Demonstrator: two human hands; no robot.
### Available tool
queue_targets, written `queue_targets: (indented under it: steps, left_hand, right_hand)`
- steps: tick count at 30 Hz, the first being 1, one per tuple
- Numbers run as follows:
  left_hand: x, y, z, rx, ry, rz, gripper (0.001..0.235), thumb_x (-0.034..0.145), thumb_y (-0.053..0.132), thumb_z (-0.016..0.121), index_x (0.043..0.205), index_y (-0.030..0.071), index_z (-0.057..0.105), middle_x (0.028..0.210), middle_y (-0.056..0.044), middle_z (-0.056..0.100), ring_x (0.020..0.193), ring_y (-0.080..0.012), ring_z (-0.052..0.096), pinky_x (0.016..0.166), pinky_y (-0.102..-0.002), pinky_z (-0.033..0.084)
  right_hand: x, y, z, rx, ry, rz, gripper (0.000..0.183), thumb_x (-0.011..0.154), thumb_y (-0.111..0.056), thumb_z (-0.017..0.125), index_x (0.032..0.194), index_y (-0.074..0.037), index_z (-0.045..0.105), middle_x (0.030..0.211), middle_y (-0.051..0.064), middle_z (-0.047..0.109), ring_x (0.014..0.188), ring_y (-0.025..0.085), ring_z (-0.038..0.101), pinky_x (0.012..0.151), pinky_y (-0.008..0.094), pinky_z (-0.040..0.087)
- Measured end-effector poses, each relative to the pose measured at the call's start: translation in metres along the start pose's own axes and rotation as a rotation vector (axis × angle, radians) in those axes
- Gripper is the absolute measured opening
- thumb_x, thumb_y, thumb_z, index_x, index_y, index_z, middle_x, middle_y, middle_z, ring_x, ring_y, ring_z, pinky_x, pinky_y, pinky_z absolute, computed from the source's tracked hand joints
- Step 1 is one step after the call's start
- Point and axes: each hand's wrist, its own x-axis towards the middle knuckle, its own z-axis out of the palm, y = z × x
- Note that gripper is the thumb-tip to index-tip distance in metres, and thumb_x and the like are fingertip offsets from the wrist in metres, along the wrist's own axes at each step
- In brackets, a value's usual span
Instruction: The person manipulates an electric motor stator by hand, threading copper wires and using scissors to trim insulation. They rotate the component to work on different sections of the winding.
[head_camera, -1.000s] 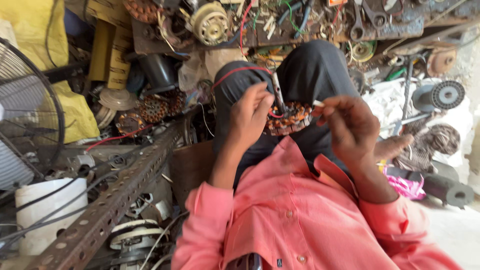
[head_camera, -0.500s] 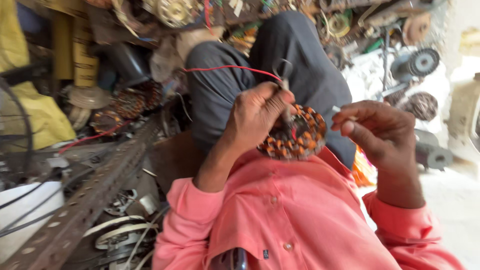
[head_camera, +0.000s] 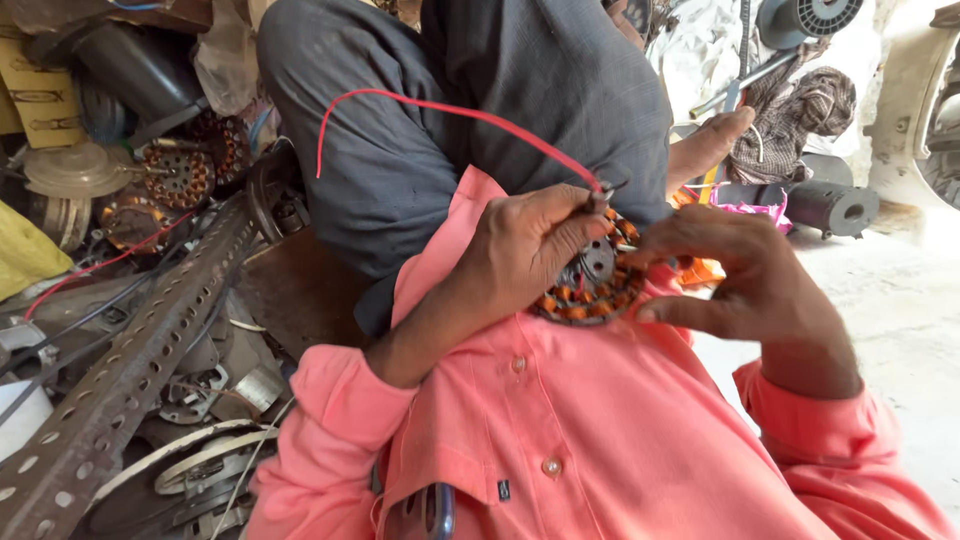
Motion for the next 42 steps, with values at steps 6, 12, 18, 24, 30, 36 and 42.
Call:
queue_targets:
  steps: [6, 12, 18, 24, 30, 36, 42]
  left_hand:
    - [-0.023, 0.007, -0.024, -0.191, -0.037, -0.031, 0.022, 0.101, 0.010, 0.064, 0.123, 0.004, 0.064, 0.115, -0.010, 0.071, 0.106, -0.0244, 0.073, 0.095, -0.032, 0.059]
    - [-0.034, 0.013, -0.025, 0.185, -0.059, 0.170, 0.035, 0.086, 0.015, 0.082, 0.117, 0.007, 0.069, 0.114, -0.010, 0.069, 0.105, -0.0287, 0.067, 0.094, -0.038, 0.054]
    - [-0.012, 0.040, -0.004, 0.433, -0.059, 0.199, 0.048, 0.073, 0.040, 0.089, 0.102, 0.007, 0.070, 0.094, -0.011, 0.062, 0.092, -0.0323, 0.062, 0.082, -0.048, 0.049]
    - [-0.003, 0.026, -0.004, 0.378, 0.015, 0.217, 0.009, 0.092, 0.015, 0.080, 0.093, 0.010, 0.073, 0.086, -0.005, 0.067, 0.079, -0.0204, 0.068, 0.073, -0.034, 0.054]
    - [-0.009, -0.013, -0.032, -0.116, 0.049, -0.239, 0.010, 0.094, 0.013, 0.078, 0.096, 0.003, 0.077, 0.081, 0.000, 0.075, 0.073, -0.0032, 0.067, 0.065, -0.022, 0.055]
    - [-0.012, -0.025, -0.029, -0.013, 0.048, -0.149, 0.010, 0.093, 0.012, 0.079, 0.093, 0.003, 0.074, 0.079, -0.003, 0.072, 0.070, -0.0088, 0.066, 0.063, -0.025, 0.053]
    - [-0.016, -0.016, -0.038, 0.376, 0.070, 0.072, 0.014, 0.087, 0.007, 0.078, 0.094, 0.004, 0.067, 0.092, -0.013, 0.070, 0.083, -0.0313, 0.068, 0.076, -0.039, 0.054]
  right_hand:
    - [-0.002, 0.005, 0.004, 0.128, 0.075, 0.147, 0.023, 0.090, -0.011, 0.078, 0.111, -0.002, 0.074, 0.099, 0.009, 0.076, 0.087, 0.015, 0.071, 0.078, 0.030, 0.057]
    - [0.007, 0.008, 0.007, -0.057, 0.056, -0.016, 0.021, 0.085, -0.012, 0.082, 0.103, -0.004, 0.074, 0.097, 0.009, 0.073, 0.086, 0.017, 0.073, 0.076, 0.030, 0.056]
    - [0.010, 0.006, 0.014, -0.212, 0.126, 0.015, 0.016, 0.086, -0.006, 0.081, 0.100, -0.003, 0.075, 0.097, 0.011, 0.073, 0.086, 0.020, 0.072, 0.074, 0.031, 0.055]
    - [0.018, 0.000, 0.007, -0.240, 0.177, -0.018, 0.015, 0.090, -0.003, 0.078, 0.103, -0.003, 0.072, 0.098, 0.011, 0.072, 0.087, 0.020, 0.071, 0.074, 0.031, 0.054]
    - [0.033, -0.010, 0.022, -0.268, 0.103, -0.131, 0.026, 0.078, -0.018, 0.088, 0.096, -0.004, 0.074, 0.089, 0.010, 0.069, 0.076, 0.024, 0.066, 0.065, 0.034, 0.050]
    - [0.043, -0.022, 0.047, -0.565, 0.068, -0.172, 0.034, 0.071, -0.030, 0.093, 0.087, -0.007, 0.074, 0.082, 0.010, 0.066, 0.075, 0.030, 0.064, 0.065, 0.042, 0.047]
    - [0.009, 0.010, 0.010, -0.111, 0.191, 0.086, 0.013, 0.087, -0.009, 0.083, 0.097, -0.007, 0.075, 0.093, 0.002, 0.071, 0.080, 0.012, 0.065, 0.072, 0.025, 0.051]
